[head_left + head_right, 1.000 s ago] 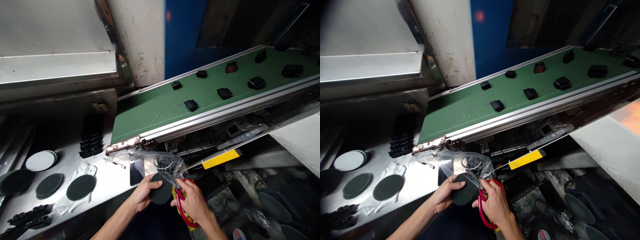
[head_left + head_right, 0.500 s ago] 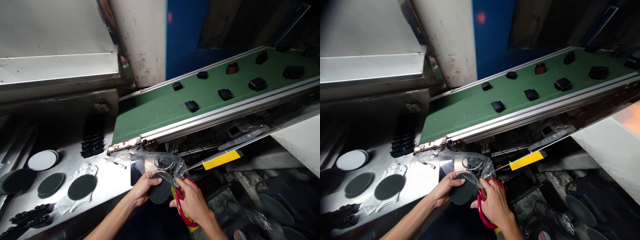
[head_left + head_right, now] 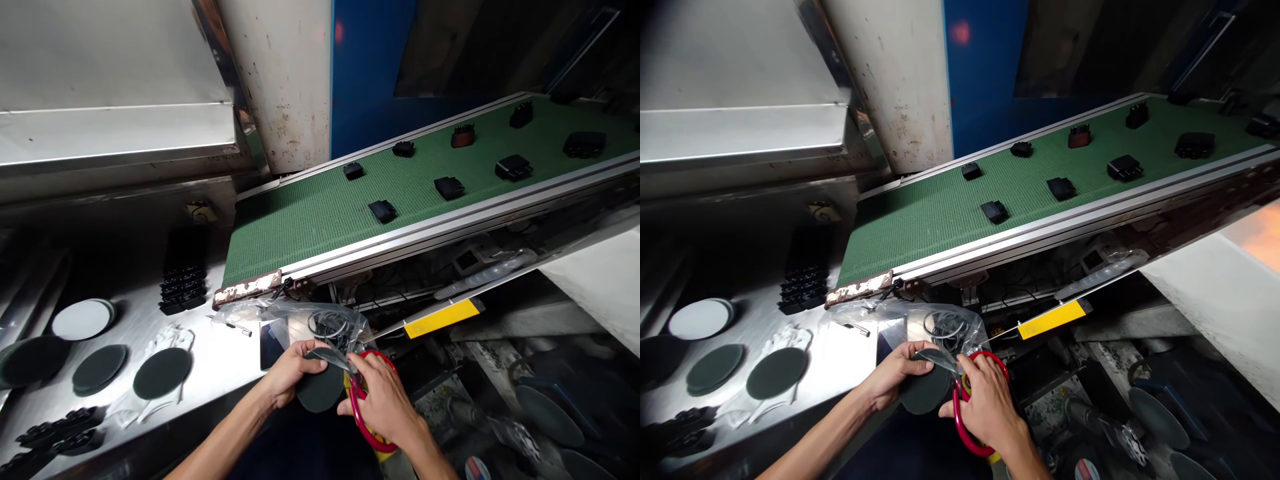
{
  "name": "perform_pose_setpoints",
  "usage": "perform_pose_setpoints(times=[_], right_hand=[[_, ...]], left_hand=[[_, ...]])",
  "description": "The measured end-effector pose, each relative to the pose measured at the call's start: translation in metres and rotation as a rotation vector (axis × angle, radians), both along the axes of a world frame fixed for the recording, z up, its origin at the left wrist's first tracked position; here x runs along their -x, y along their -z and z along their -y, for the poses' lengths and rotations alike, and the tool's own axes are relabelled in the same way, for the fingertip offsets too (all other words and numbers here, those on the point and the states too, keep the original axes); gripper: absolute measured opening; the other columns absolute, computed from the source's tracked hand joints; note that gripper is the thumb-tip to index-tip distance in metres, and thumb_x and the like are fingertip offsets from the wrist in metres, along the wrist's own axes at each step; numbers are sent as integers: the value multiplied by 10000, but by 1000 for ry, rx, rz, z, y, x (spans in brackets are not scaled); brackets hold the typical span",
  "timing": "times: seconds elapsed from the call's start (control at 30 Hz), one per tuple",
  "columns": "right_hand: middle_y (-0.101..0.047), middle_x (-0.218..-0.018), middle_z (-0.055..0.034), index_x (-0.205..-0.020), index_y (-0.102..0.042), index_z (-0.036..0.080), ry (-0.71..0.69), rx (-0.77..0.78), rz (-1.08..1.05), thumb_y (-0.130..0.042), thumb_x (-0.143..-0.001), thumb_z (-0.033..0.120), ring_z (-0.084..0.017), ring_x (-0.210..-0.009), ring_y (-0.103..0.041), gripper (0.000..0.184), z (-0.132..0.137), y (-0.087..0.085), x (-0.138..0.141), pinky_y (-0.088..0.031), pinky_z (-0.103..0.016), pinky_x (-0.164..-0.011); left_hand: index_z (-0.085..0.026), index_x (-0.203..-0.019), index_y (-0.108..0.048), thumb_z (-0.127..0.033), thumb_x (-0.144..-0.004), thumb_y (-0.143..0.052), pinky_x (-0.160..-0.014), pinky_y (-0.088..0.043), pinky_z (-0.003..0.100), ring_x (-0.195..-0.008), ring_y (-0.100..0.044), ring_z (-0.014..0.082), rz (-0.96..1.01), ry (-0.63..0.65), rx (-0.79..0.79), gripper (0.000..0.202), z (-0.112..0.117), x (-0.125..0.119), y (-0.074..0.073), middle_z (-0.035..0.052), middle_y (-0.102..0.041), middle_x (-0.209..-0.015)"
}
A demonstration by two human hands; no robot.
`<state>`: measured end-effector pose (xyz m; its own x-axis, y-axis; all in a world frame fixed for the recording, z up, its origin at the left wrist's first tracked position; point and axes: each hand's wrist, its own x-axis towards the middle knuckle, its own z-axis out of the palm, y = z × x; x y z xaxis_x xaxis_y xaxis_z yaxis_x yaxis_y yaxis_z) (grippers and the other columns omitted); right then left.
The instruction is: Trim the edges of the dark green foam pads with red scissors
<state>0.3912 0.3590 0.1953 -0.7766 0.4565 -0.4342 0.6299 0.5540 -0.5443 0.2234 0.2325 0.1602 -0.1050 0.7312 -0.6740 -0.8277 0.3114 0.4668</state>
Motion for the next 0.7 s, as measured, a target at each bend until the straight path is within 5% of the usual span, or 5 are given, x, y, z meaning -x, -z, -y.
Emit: perform_pose_setpoints(times=[0.1,0.33,0.5,0.7], right_hand=[[-605,-1117,-49,-1290,-539,300,-1,-16,-25,-844,-554,487,-277,-1095,-532,818,0,2,3,-386,-354,-980],[-630,-894,2,-1222,-588,323,0,48,-30,-818,-620,458,-210,-866,-591,659,-5,0,-3,-450,-279,-809],[-622,-1074,-39,-1287,-542,305,-1,4,-45,-842,-561,487,-260,-1044,-563,806,-4,-2,1,-407,-324,-939],[-648,-875,6,-1178,-617,323,11,1,-25,-845,-589,415,-214,-863,-606,638,-6,1,4,-437,-280,-798]], left_hand=[[-100,-881,-650,-155,-619,-775,-593,-478,221,-627,-626,156,13,16,-52,295,0,2,1,88,-693,-781],[-139,-803,-577,-160,-592,-806,-554,-486,229,-587,-617,154,-5,-27,-17,312,0,1,3,54,-677,-726],[-116,-789,-594,-152,-594,-805,-545,-490,224,-575,-614,151,29,15,-21,290,-2,2,4,66,-676,-708],[-124,-911,-624,-146,-652,-786,-619,-525,251,-658,-653,174,55,12,-62,306,-3,14,1,90,-700,-824]])
